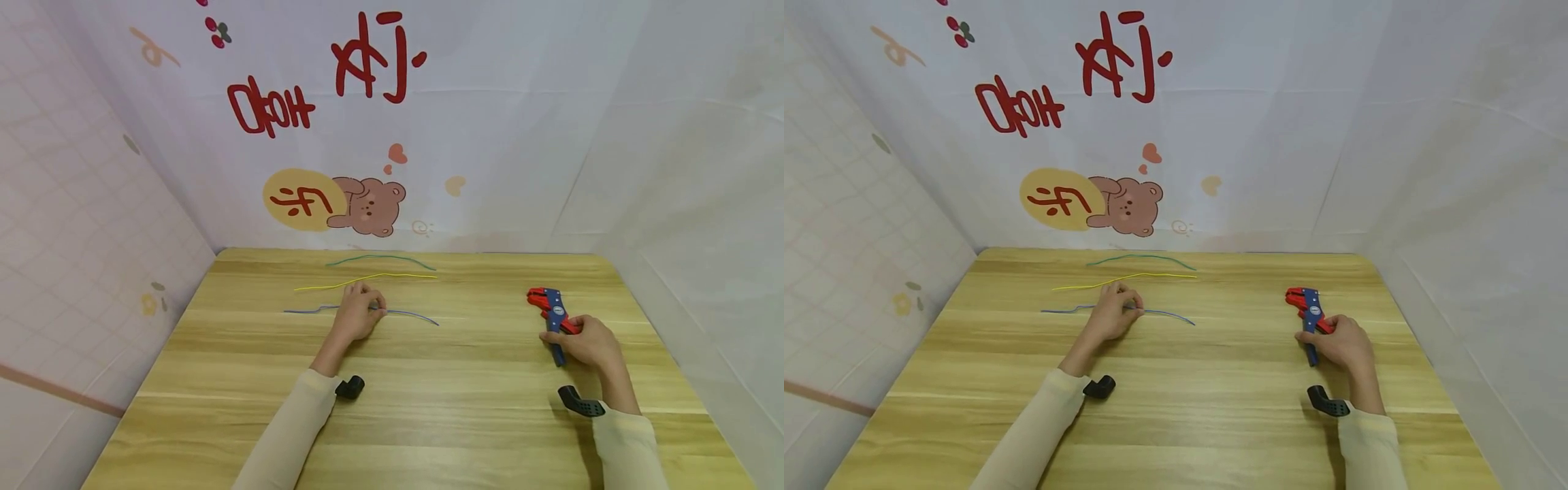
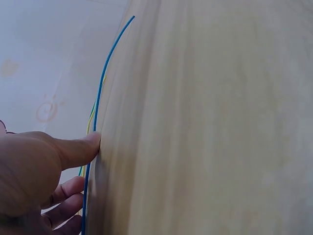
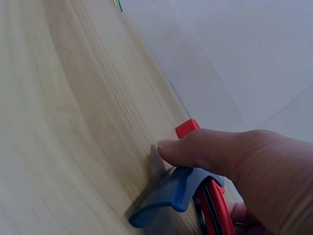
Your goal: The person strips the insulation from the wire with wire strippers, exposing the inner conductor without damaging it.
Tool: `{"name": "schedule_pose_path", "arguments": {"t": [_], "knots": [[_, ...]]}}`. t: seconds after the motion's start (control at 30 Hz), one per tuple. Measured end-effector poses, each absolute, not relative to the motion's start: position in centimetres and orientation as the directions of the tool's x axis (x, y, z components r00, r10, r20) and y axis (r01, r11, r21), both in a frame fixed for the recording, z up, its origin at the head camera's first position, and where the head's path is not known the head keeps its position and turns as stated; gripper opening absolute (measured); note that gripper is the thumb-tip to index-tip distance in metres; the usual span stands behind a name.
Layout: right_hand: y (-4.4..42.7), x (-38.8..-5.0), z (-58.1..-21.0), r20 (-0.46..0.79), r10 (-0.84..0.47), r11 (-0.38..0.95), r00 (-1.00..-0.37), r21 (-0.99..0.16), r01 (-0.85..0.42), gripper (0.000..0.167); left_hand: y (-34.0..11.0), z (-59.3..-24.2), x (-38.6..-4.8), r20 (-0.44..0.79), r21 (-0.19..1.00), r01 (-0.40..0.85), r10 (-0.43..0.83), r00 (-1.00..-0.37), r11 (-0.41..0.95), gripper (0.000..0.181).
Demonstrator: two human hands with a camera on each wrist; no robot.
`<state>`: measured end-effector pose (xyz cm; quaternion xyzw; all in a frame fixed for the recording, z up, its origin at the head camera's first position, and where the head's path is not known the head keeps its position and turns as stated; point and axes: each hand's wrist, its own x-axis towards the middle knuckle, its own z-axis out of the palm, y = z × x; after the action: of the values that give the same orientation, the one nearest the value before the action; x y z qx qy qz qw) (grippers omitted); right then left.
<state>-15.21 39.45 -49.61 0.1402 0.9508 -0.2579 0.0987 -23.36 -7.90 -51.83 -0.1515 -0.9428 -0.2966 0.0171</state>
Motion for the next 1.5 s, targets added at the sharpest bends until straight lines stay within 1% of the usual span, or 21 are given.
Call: {"name": "schedule_pose_path", "arguments": {"t": [0.2, 0.33, 0.47, 0.6, 0.63, 0.73, 0.97, 1.07, 1.27, 1.43, 1.5], "knots": [[39.4, -15.2, -49.4, -0.268, 0.218, 0.831, -0.939, -0.453, 0.322, 0.084, -7.7, -51.7, -23.2, 0.115, 0.534, 0.297, 0.279, -0.953, 0.792, 0.009], [39.4, -15.1, -49.4, -0.261, 0.228, 0.836, -0.938, -0.442, 0.326, 0.081, -7.6, -51.6, -23.1, 0.136, 0.523, 0.32, 0.293, -0.946, 0.79, 0.01], [39.4, -15.1, -49.3, -0.267, 0.232, 0.832, -0.935, -0.443, 0.333, 0.086, -7.6, -51.6, -23.0, 0.113, 0.533, 0.305, 0.29, -0.95, 0.789, 0.012], [39.5, -15.1, -49.2, -0.288, 0.217, 0.812, -0.933, -0.477, 0.336, 0.091, -7.6, -51.5, -22.9, 0.086, 0.543, 0.282, 0.282, -0.955, 0.791, 0.014], [39.5, -15.1, -49.2, -0.296, 0.211, 0.804, -0.932, -0.49, 0.338, 0.089, -7.6, -51.5, -23.0, 0.083, 0.538, 0.282, 0.283, -0.956, 0.795, 0.015], [39.5, -15.1, -49.2, -0.323, 0.187, 0.779, -0.928, -0.527, 0.34, 0.081, -7.5, -51.4, -23.0, 0.069, 0.516, 0.282, 0.289, -0.955, 0.809, 0.016], [39.2, -14.9, -49.3, -0.349, 0.167, 0.737, -0.922, -0.577, 0.352, 0.051, -7.6, -51.3, -22.9, 0.039, 0.499, 0.279, 0.301, -0.953, 0.82, 0.017], [38.9, -15.1, -49.4, -0.363, 0.153, 0.716, -0.919, -0.601, 0.357, 0.045, -8.0, -51.3, -22.6, 0.035, 0.509, 0.269, 0.292, -0.956, 0.818, 0.019], [38.6, -15.3, -49.3, -0.356, 0.15, 0.707, -0.922, -0.614, 0.352, 0.043, -8.8, -51.3, -22.3, 0.058, 0.537, 0.279, 0.295, -0.954, 0.796, 0.018], [38.8, -15.0, -49.3, -0.35, 0.136, 0.715, -0.927, -0.613, 0.336, 0.056, -9.0, -51.2, -22.0, 0.051, 0.588, 0.256, 0.281, -0.958, 0.767, 0.018], [38.8, -14.8, -49.3, -0.347, 0.137, 0.686, -0.928, -0.643, 0.341, 0.056, -8.9, -51.1, -21.9, 0.056, 0.602, 0.263, 0.289, -0.956, 0.754, 0.018]]}}
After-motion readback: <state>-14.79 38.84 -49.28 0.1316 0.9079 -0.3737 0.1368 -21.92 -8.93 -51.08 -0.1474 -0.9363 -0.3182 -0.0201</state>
